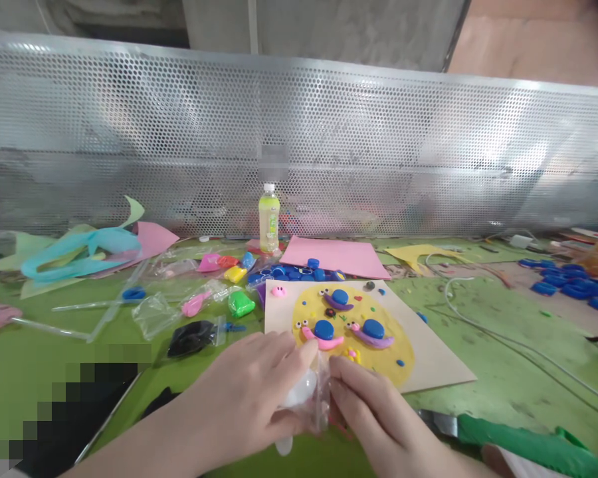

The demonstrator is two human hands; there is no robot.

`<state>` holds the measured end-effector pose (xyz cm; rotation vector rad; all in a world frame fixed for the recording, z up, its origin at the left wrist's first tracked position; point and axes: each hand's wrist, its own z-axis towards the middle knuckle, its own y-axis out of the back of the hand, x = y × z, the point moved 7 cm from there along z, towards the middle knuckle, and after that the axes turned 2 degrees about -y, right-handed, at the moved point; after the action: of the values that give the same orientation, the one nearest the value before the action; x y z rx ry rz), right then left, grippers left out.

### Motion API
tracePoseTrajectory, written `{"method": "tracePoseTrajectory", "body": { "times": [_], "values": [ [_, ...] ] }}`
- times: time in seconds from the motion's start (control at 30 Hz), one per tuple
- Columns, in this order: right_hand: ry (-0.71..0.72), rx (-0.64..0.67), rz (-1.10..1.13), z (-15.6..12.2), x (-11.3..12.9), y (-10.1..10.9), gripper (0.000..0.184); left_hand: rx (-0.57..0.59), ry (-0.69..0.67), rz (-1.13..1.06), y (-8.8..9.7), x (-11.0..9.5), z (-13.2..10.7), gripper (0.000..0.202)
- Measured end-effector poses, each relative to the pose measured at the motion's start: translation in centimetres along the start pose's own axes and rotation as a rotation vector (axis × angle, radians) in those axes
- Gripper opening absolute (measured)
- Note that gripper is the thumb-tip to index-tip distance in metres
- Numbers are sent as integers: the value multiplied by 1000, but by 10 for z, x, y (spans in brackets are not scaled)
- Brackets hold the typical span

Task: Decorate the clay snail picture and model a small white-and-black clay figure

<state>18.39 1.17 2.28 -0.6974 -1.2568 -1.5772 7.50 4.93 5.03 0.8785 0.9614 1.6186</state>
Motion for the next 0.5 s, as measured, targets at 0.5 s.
{"method": "tracePoseTrajectory", "body": {
  "times": [0.5],
  "values": [
    [-225, 39, 184, 5, -14, -2, 26, -6, -26, 42, 8, 3, 2, 51]
  ]
}}
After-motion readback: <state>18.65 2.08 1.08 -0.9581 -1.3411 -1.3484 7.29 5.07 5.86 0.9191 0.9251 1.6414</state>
